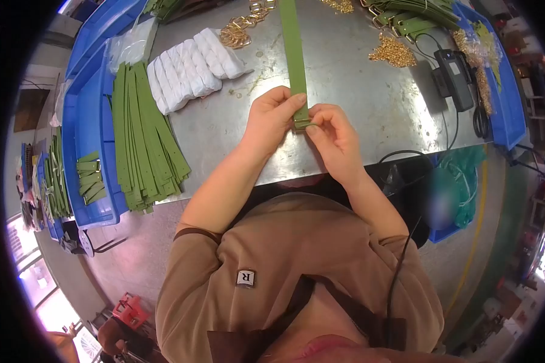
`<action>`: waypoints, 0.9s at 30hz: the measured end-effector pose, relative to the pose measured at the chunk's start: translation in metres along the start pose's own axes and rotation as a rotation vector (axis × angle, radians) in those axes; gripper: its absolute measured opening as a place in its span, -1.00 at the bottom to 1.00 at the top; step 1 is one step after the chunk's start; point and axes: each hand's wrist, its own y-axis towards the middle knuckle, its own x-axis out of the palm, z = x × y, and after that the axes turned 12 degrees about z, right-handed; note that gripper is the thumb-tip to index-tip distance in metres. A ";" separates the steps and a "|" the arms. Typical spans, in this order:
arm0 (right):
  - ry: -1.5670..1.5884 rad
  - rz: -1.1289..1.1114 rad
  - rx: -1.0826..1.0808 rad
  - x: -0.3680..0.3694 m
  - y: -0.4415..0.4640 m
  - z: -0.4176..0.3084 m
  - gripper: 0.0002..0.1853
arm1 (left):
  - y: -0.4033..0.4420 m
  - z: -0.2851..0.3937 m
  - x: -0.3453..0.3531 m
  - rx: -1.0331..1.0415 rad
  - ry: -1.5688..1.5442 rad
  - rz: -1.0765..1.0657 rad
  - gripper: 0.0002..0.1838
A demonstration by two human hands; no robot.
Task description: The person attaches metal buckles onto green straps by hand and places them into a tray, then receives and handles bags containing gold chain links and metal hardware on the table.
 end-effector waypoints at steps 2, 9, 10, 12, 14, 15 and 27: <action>-0.183 0.002 -0.011 0.002 0.002 0.000 -0.92 | 0.000 -0.002 0.000 0.064 0.063 0.030 -0.84; -0.100 0.125 0.245 0.001 0.010 0.010 -0.92 | 0.000 -0.010 0.001 0.081 0.082 0.022 -0.84; -0.113 0.139 0.243 0.000 0.011 0.010 -0.92 | 0.001 -0.012 -0.001 0.044 0.058 0.008 -0.85; -0.124 0.160 0.236 -0.003 0.014 0.011 -0.92 | 0.001 -0.011 -0.002 0.007 0.039 -0.014 -0.85; -0.049 0.202 0.232 -0.006 0.016 0.013 -0.92 | -0.005 -0.006 0.004 0.016 0.122 -0.034 -0.86; -0.051 0.206 0.230 -0.008 0.016 0.014 -0.92 | -0.005 -0.009 0.003 0.016 0.122 -0.039 -0.86; 0.213 0.052 0.432 -0.016 0.043 -0.001 -0.66 | 0.018 0.007 0.004 0.015 0.135 -0.047 -0.83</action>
